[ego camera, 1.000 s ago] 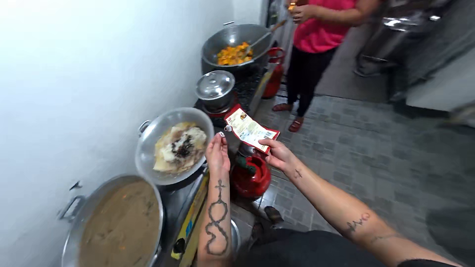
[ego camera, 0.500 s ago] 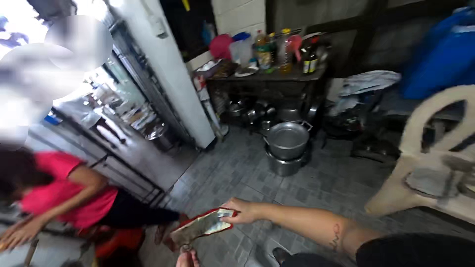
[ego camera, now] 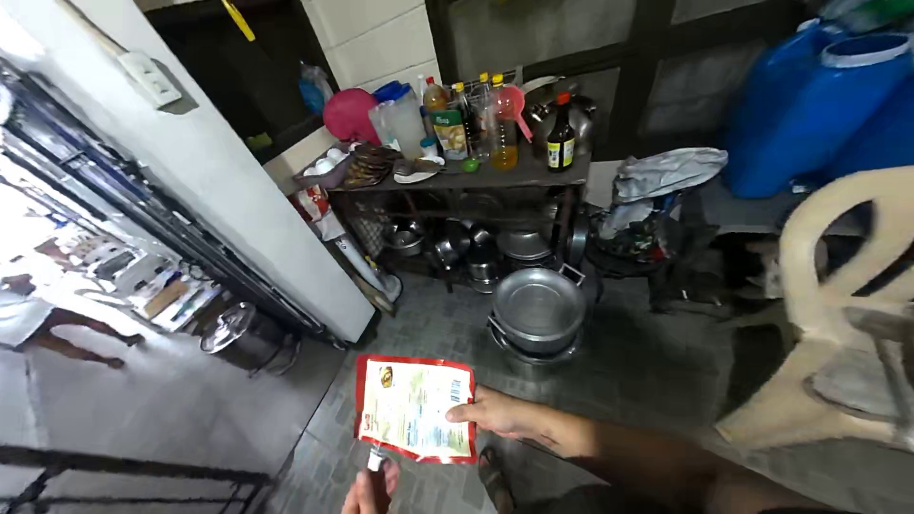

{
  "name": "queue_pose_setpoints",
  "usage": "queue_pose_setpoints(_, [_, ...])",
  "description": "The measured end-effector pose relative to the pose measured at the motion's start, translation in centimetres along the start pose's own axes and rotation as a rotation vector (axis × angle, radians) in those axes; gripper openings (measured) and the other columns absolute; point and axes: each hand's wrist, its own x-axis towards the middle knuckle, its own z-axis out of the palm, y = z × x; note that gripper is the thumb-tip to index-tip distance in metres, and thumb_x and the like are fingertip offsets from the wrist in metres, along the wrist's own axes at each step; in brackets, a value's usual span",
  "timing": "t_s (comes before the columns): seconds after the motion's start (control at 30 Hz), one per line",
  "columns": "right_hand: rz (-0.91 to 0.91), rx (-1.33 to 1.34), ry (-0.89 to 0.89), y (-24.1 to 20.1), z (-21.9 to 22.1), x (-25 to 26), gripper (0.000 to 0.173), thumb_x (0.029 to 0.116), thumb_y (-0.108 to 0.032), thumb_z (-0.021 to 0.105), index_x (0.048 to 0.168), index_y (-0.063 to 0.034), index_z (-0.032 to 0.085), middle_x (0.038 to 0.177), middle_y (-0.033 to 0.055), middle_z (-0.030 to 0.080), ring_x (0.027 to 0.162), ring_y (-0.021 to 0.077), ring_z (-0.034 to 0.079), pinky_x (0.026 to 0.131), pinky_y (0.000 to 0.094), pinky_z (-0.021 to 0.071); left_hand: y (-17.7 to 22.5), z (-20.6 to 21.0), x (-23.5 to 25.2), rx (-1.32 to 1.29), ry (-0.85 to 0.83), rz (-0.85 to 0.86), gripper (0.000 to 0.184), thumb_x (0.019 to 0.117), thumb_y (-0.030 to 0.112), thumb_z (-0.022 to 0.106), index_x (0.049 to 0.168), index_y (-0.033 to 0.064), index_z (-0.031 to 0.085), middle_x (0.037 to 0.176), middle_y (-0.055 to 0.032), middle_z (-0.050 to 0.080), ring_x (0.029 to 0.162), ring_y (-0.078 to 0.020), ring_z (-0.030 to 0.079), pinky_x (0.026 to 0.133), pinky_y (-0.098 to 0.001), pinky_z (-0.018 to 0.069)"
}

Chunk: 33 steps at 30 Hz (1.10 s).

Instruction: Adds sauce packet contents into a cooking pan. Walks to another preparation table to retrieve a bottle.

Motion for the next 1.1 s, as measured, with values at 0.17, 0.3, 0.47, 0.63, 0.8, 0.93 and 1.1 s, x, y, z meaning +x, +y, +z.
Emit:
queue_pose_setpoints(0.17, [-0.109,0.046,0.21,-3.6,-6.8,7.8,0.029,0.1024,-0.006,0.056,0.131,-0.0002,0.054,0.106,0.0035,0.071,0.094,0.0103,0.071,0.083,0.0319,0.0608,-3.0,7.1,14.4,0.31,-0.251,0.296,0.019,0.0881,-0.007,0.068,0.105,-0.0157,0.069,0.091,-0.0111,0.075,0.082,-0.0058,0.072,0.08,-0.0221,0.0592])
queue_pose_setpoints(0.3, [0.041,0.073,0.617,-8.1,-12.2,10.6,0.04,0.1032,-0.012,0.061,0.138,0.0042,0.048,0.111,0.0129,0.067,0.095,0.0165,0.07,0.084,0.0351,0.0601,-4.6,16.5,23.9,0.272,-0.595,0.409,0.055,0.0864,0.002,0.074,0.135,-0.0173,0.055,0.128,-0.0299,0.065,0.098,-0.0176,0.073,0.085,-0.0287,0.0595])
queue_pose_setpoints(0.47, [0.067,0.125,0.967,-11.1,-18.0,14.3,0.038,0.103,-0.009,0.062,0.135,0.0066,0.05,0.107,0.0152,0.067,0.089,0.0164,0.07,0.08,0.0339,0.06,-3.9,27.6,31.9,0.149,-0.819,-0.135,0.023,0.101,0.002,0.058,0.117,-0.0135,0.065,0.093,-0.0137,0.074,0.08,-0.0095,0.073,0.079,-0.0271,0.0615])
queue_pose_setpoints(0.63, [-0.032,0.339,0.998,-14.6,-24.5,21.7,0.025,0.1024,-0.002,0.056,0.127,-0.0005,0.052,0.095,0.0075,0.068,0.079,0.0137,0.069,0.071,0.0319,0.0605,-9.0,34.4,38.7,0.351,-0.668,0.759,0.016,0.09,-0.004,0.066,0.101,-0.0106,0.075,0.102,-0.0228,0.076,0.093,-0.0259,0.076,0.086,-0.0315,0.06])
queue_pose_setpoints(0.8, [0.032,0.553,0.796,-20.9,-31.3,30.7,0.011,0.1053,-0.007,0.047,0.115,-0.0062,0.053,0.082,0.0053,0.068,0.064,0.0119,0.067,0.055,0.0267,0.0571,-12.6,38.1,49.7,0.448,-0.606,1.358,0.017,0.0948,0.001,0.058,0.098,-0.0028,0.074,0.102,-0.0168,0.076,0.096,-0.0237,0.074,0.092,-0.0274,0.0561])
queue_pose_setpoints(0.93, [0.085,0.509,0.748,-26.2,-34.9,36.5,0.017,0.1107,-0.02,0.043,0.114,-0.0087,0.055,0.081,0.0036,0.068,0.058,0.0082,0.064,0.049,0.0208,0.053,-13.5,40.4,56.3,0.496,-0.647,1.382,0.02,0.0963,0.001,0.056,0.103,-0.0015,0.075,0.106,-0.0141,0.077,0.102,-0.022,0.074,0.097,-0.0264,0.0535])
queue_pose_setpoints(1.1, [-0.169,0.596,1.008,-30.4,-39.6,42.8,0.017,0.1099,-0.022,0.045,0.116,-0.0089,0.055,0.085,0.0028,0.067,0.063,0.0062,0.064,0.052,0.0184,0.0529,-14.5,46.5,63.0,0.481,-0.681,1.203,0.024,0.0928,0.004,0.065,0.114,-0.0003,0.075,0.117,-0.0221,0.073,0.11,-0.0342,0.071,0.097,-0.0368,0.0561])
